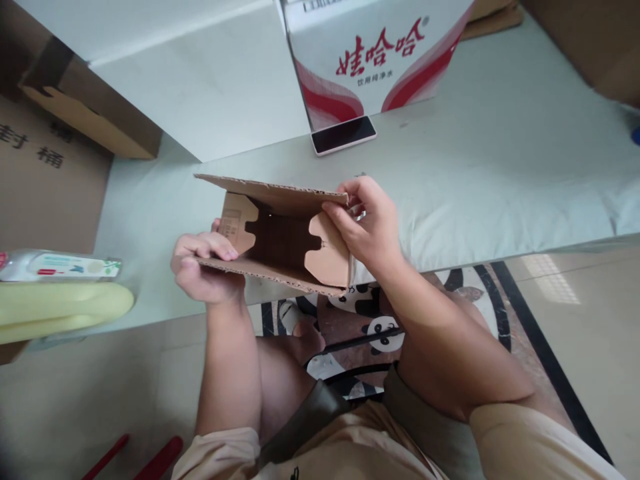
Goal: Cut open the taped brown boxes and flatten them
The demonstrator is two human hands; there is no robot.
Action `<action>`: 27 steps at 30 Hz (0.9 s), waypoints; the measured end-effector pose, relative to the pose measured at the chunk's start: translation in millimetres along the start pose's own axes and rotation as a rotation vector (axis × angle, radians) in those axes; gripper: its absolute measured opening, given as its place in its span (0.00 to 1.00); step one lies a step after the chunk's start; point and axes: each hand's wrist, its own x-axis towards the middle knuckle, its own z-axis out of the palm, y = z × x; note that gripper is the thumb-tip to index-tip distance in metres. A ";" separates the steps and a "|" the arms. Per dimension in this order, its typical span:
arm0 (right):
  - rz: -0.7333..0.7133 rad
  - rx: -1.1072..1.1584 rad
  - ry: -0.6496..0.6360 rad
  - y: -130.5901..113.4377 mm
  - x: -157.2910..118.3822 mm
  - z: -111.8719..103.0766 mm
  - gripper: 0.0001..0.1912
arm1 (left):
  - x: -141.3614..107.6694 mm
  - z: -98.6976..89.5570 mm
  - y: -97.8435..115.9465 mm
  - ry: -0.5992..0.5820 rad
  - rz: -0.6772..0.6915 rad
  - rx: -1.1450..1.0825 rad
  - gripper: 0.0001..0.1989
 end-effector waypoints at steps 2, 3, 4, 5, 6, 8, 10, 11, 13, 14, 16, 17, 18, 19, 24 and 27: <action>0.005 0.026 -0.049 0.9 -0.6 -0.2 0.09 | 0.1 1.8 0.0 0.020 -0.003 0.032 0.26; 0.005 0.057 -0.077 1.2 -1.6 -0.4 0.08 | 0.0 2.5 -0.4 0.034 -0.006 0.047 0.26; 0.002 0.097 -0.105 1.3 -3.0 -0.5 0.07 | -0.2 3.1 -1.2 0.049 -0.008 0.064 0.26; -0.001 0.144 -0.135 1.3 -4.8 -0.7 0.07 | -0.7 3.3 -2.5 0.068 -0.009 0.082 0.26; -0.003 0.189 -0.164 1.4 -6.8 -0.8 0.07 | -1.4 3.2 -4.3 0.088 -0.011 0.100 0.25; -0.011 0.254 -0.203 2.1 -10.6 -1.2 0.12 | -3.4 1.8 -8.7 0.123 -0.017 0.135 0.22; -0.018 0.284 -0.209 3.8 -12.8 -1.7 0.16 | -5.6 -1.0 -13.6 0.130 -0.030 0.174 0.19; -0.014 0.295 -0.208 4.6 -13.2 -1.9 0.17 | -6.4 -2.6 -15.7 0.120 -0.037 0.197 0.19; 0.002 0.312 -0.200 5.7 -12.9 -2.0 0.16 | -7.4 -5.5 -18.8 0.074 -0.026 0.261 0.21; 0.013 0.316 -0.197 5.9 -12.5 -1.9 0.15 | -7.4 -6.6 -19.5 0.042 -0.015 0.300 0.21; 0.018 0.313 -0.192 6.4 -12.0 -1.2 0.15 | -6.8 -8.1 -19.7 -0.023 0.001 0.376 0.18; 0.014 0.304 -0.187 7.1 -12.1 -0.6 0.16 | -6.4 -8.6 -19.6 -0.049 0.001 0.401 0.17; 0.005 0.295 -0.179 8.5 -12.4 0.0 0.17 | -6.0 -9.4 -19.7 -0.064 -0.006 0.414 0.17; -0.006 0.291 -0.162 10.6 -12.8 0.6 0.18 | -5.5 -10.8 -20.4 -0.068 -0.018 0.414 0.16; 0.045 0.264 -0.057 24.5 -16.8 3.1 0.20 | -1.2 -32.9 -35.7 0.094 -0.206 0.301 0.16; 0.141 0.215 -0.213 24.6 -21.1 4.9 0.23 | 3.2 -49.6 -46.4 0.190 -0.370 0.132 0.21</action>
